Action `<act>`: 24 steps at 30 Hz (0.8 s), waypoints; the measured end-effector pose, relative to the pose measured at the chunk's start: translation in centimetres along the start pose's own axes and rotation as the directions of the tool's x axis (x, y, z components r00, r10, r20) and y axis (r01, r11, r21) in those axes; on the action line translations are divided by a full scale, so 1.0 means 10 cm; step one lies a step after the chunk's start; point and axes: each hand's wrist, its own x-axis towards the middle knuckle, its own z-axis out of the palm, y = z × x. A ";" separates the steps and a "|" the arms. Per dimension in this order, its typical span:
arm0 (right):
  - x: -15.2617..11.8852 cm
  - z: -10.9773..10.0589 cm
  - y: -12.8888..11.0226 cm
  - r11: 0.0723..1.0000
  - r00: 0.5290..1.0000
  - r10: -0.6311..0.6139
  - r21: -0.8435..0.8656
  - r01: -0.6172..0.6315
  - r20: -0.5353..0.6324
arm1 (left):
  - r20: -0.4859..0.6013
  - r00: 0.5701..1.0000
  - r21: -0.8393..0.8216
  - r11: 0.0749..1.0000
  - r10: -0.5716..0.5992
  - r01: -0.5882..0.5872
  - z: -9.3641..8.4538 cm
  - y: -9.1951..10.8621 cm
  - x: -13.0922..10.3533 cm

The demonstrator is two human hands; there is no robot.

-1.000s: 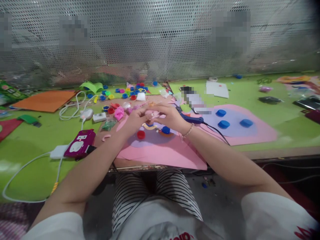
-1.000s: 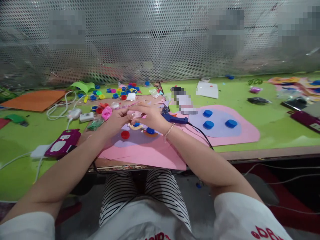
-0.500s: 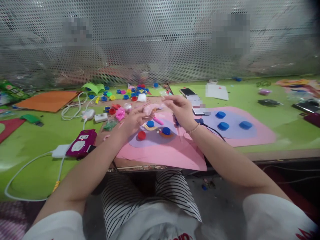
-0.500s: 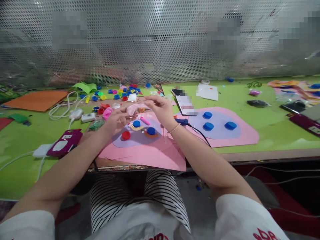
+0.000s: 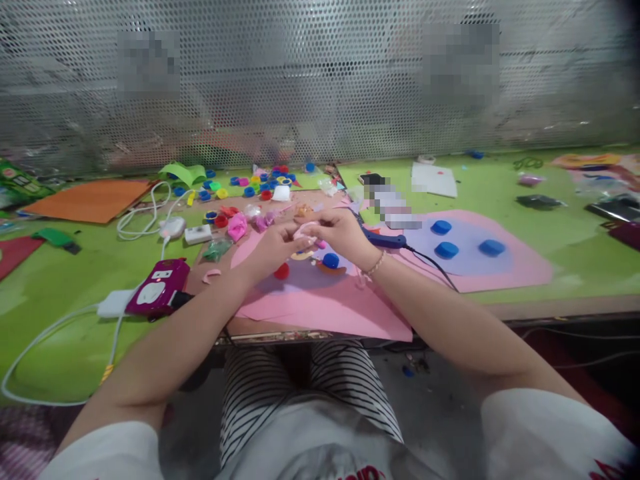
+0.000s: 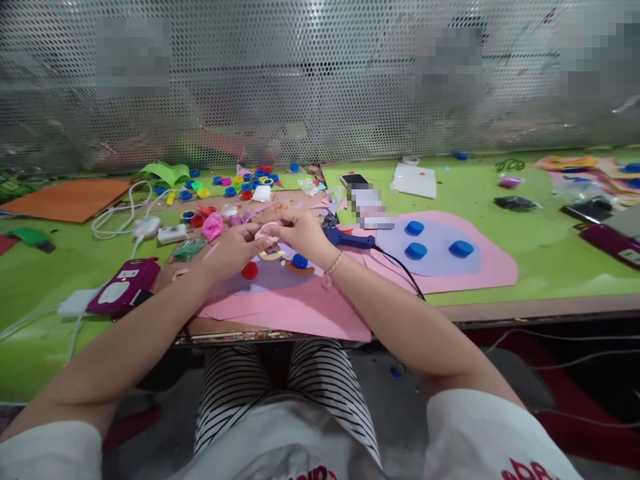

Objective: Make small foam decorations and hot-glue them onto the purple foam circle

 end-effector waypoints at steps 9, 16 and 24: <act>0.15 -0.20 0.15 0.985 0.913 0.052 0.173 0.020 -0.405 | -0.126 0.991 -0.162 0.987 -0.040 0.019 -0.09 -0.21 0.13; 0.03 -0.20 0.01 0.969 0.967 -0.244 -0.035 0.243 -0.068 | -0.044 0.997 -0.358 0.933 -0.069 0.049 -0.04 -0.14 0.12; -0.03 -0.03 0.04 0.896 0.963 -0.199 -0.365 0.254 0.181 | 0.030 0.998 -0.099 0.994 0.049 -0.046 -0.02 -0.07 0.01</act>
